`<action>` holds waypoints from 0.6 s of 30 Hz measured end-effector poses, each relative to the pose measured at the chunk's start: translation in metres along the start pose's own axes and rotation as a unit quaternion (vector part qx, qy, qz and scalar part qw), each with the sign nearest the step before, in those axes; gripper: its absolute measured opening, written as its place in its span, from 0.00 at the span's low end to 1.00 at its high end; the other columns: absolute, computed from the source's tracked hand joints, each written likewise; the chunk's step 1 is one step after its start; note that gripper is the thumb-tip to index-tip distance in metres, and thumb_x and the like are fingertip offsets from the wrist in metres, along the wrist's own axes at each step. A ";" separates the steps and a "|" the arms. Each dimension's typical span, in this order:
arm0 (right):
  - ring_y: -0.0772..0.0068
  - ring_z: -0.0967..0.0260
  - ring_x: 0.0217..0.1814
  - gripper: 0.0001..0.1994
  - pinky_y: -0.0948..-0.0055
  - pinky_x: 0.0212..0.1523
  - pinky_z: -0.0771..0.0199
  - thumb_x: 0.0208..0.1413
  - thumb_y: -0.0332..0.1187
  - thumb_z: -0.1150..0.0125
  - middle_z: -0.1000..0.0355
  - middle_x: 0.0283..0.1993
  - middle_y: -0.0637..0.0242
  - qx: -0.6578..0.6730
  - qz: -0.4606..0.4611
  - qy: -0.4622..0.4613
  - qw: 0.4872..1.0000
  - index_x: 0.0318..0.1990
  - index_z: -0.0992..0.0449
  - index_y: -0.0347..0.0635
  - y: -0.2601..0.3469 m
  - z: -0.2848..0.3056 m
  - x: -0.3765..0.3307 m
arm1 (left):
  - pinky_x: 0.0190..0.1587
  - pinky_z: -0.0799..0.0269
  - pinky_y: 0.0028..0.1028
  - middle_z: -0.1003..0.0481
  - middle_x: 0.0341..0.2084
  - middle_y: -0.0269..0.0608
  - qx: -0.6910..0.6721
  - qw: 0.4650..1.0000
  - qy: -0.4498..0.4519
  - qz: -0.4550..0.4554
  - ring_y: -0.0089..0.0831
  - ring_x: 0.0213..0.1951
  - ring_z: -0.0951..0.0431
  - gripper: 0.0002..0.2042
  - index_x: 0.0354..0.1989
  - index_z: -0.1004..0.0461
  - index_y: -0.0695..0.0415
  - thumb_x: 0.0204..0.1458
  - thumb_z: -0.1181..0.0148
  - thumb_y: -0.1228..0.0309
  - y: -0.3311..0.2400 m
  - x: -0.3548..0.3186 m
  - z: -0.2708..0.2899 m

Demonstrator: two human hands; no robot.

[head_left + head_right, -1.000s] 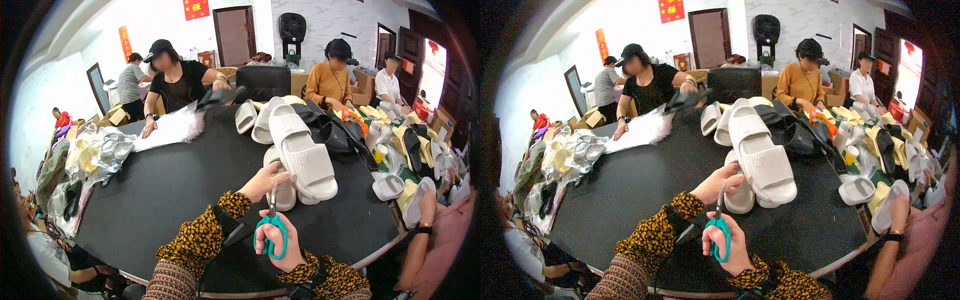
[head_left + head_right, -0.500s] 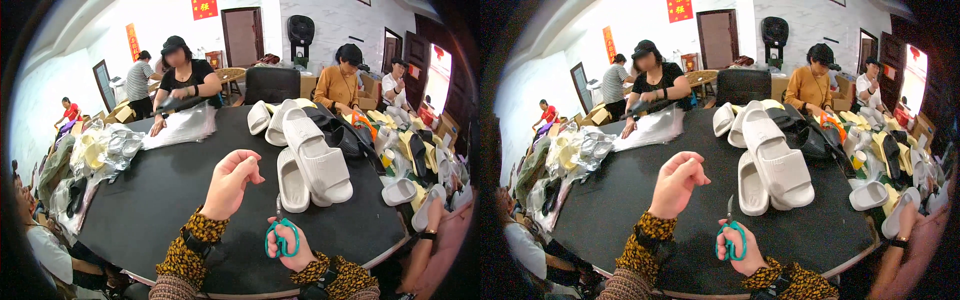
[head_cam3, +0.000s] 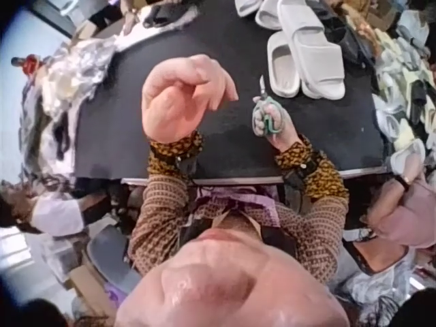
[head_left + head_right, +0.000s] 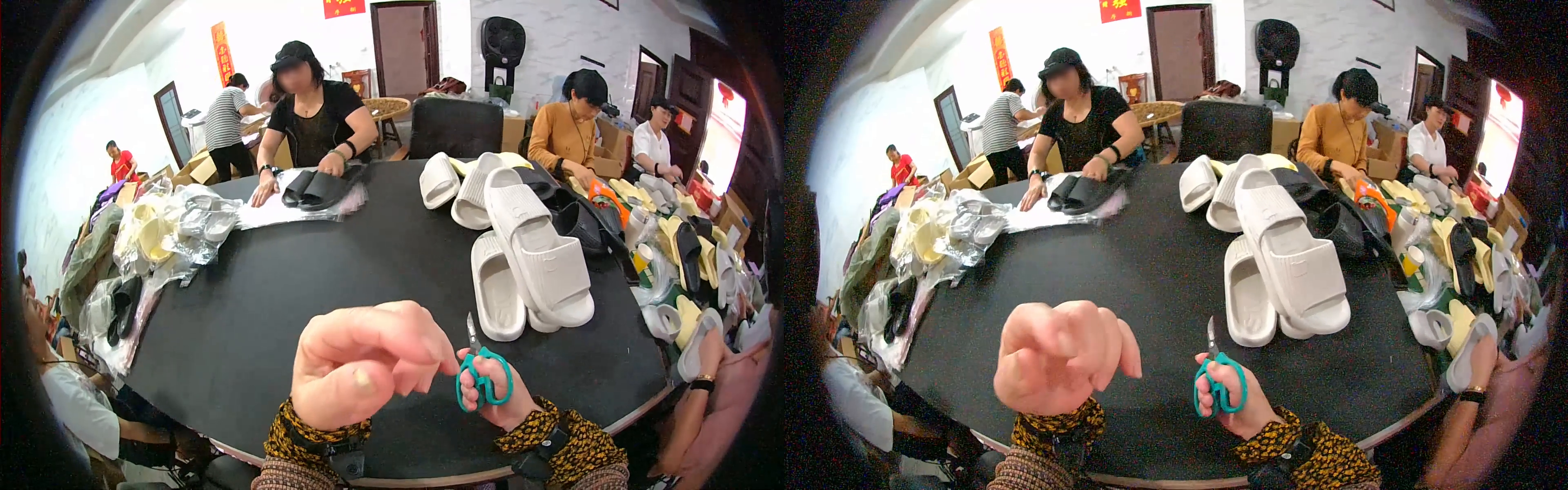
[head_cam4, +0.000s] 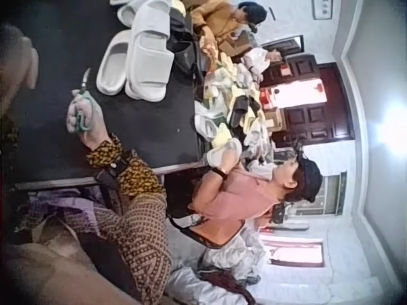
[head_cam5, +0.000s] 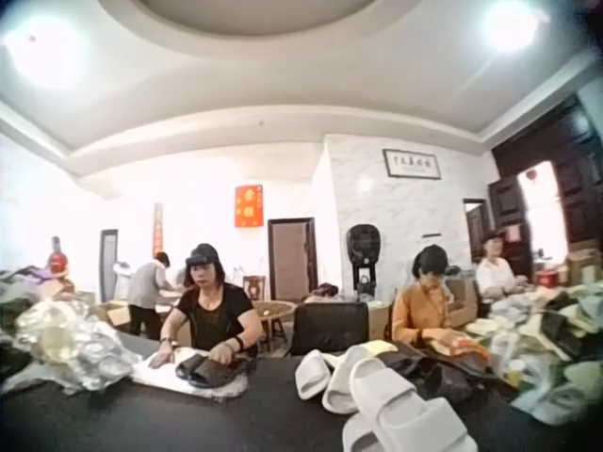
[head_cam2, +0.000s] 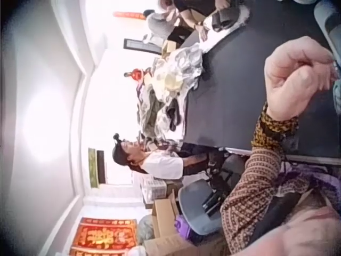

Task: The recorder uses scissors to trim excess material and loose threads from several pairs of foam/rubber slides.

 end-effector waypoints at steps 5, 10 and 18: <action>0.75 0.37 0.24 0.20 0.72 0.24 0.35 0.60 0.38 0.47 0.34 0.27 0.67 -0.021 0.009 0.005 1.000 0.54 0.39 0.36 -0.002 0.000 0.002 | 0.37 0.28 0.41 0.32 0.26 0.38 -0.024 0.994 0.105 -0.019 0.32 0.28 0.31 0.12 0.40 0.32 0.47 0.63 0.54 0.54 -0.032 -0.002 -0.009; 0.75 0.37 0.24 0.21 0.72 0.24 0.35 0.60 0.39 0.47 0.35 0.28 0.66 -0.028 0.026 -0.011 0.999 0.55 0.39 0.36 -0.001 0.008 0.000 | 0.43 0.28 0.45 0.29 0.36 0.47 -0.084 0.989 0.107 -0.055 0.39 0.37 0.29 0.12 0.49 0.28 0.39 0.62 0.53 0.54 -0.039 -0.009 -0.019; 0.75 0.38 0.23 0.21 0.72 0.23 0.36 0.59 0.41 0.45 0.36 0.26 0.68 -0.049 0.005 -0.011 0.999 0.54 0.37 0.37 0.000 0.010 0.003 | 0.54 0.36 0.46 0.38 0.58 0.43 -0.241 0.927 0.256 -0.131 0.44 0.56 0.34 0.25 0.60 0.33 0.45 0.56 0.43 0.50 -0.010 0.013 0.005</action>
Point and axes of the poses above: each hand's wrist, its own x-axis towards the middle knuckle, its own z-axis out of the back of the hand, y = z × x, the point moved 3 cm from there along x, towards the middle knuckle
